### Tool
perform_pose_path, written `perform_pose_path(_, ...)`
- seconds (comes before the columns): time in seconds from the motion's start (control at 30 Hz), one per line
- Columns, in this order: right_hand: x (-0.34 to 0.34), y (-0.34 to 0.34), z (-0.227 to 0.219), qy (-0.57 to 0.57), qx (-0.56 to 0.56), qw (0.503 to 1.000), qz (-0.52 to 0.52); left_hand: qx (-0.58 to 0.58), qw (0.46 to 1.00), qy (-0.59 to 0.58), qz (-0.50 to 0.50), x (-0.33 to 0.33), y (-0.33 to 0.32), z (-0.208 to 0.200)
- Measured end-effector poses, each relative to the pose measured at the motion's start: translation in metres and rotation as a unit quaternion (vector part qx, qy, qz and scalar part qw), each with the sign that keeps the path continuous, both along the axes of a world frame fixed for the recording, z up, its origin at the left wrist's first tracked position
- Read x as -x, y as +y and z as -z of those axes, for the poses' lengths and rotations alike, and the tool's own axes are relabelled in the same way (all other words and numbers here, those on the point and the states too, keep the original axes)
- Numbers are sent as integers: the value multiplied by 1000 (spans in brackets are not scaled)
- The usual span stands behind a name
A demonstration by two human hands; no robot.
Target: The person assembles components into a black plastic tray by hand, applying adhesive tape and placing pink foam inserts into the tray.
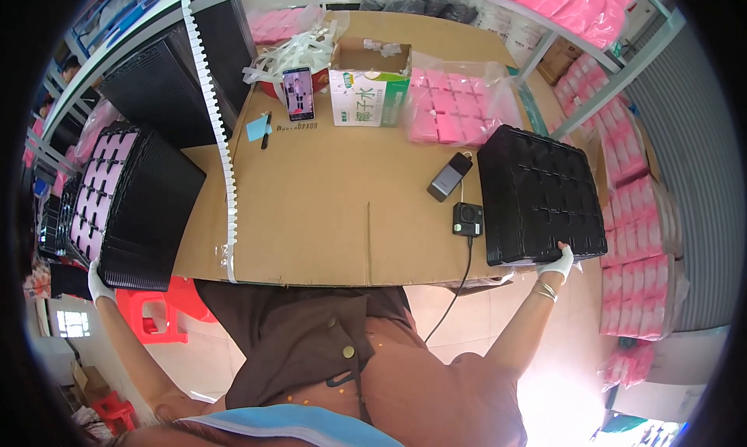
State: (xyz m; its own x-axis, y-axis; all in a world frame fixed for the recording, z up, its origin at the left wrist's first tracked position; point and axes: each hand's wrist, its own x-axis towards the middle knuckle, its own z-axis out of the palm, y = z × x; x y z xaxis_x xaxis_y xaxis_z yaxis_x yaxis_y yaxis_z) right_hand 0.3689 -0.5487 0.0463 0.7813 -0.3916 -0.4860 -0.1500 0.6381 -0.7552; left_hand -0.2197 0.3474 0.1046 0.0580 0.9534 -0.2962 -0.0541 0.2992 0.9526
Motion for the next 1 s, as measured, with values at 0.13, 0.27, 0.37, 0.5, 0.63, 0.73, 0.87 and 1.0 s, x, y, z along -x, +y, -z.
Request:
perform_pose_path(0.13,-4,0,-8,1,22,1000,16,18,999,18,-21,-2,-26,-12)
perform_pose_path(0.27,-27,-11,7,-89,73,993,38,-9,993,118,-28,9,-22,-5)
perform_pose_path(0.37,-18,6,-7,-82,109,986,92,-28,994,75,67,9,-7,-10)
perform_pose_path(0.5,6,30,-38,5,143,975,170,-46,983,176,-11,-21,-35,-35)
perform_pose_path(0.63,64,55,-56,-117,101,988,30,-582,645,438,-229,-101,-149,-51)
perform_pose_path(0.73,103,85,-63,-146,84,986,-10,-554,811,171,79,-211,-281,-36)
perform_pose_path(0.87,146,154,-75,-191,44,971,-134,-6,831,-142,539,-300,-411,34)
perform_pose_path(1.0,170,208,-42,-161,43,966,-197,36,852,-287,435,-340,-474,41)
